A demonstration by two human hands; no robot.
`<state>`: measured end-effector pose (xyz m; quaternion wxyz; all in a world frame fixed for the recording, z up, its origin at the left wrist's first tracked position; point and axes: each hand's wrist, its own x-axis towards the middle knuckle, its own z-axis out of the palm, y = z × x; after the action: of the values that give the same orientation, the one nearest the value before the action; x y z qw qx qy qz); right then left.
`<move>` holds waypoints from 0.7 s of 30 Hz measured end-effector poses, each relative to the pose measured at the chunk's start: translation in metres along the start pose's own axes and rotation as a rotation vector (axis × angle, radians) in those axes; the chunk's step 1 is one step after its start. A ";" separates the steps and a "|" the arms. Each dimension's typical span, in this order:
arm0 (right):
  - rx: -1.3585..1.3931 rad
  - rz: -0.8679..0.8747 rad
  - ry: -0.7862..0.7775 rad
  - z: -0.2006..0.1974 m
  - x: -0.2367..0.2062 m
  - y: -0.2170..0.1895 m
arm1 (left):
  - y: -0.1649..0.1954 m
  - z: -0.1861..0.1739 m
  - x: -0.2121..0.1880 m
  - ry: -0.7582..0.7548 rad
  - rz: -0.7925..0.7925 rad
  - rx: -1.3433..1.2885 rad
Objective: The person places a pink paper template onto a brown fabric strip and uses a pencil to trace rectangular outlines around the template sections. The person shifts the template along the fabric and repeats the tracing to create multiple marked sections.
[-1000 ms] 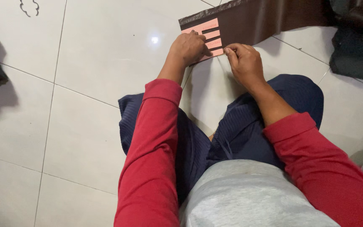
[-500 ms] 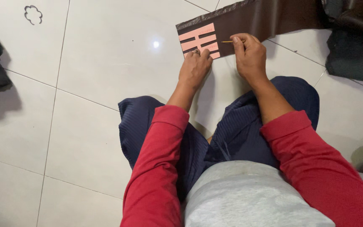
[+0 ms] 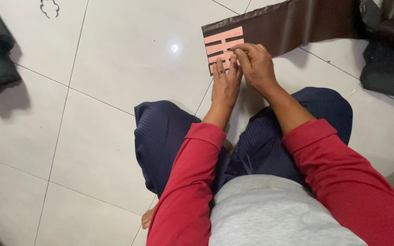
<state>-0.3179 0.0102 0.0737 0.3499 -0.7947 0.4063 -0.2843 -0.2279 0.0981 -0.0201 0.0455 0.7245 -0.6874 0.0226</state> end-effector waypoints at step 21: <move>-0.016 -0.014 -0.092 0.032 0.012 -0.010 | 0.007 0.021 0.005 -0.285 -0.208 -0.345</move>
<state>-0.2839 0.0141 0.0646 0.3598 -0.8127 0.3864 -0.2467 -0.2347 0.0904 -0.0405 0.0730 0.7688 -0.6023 -0.2024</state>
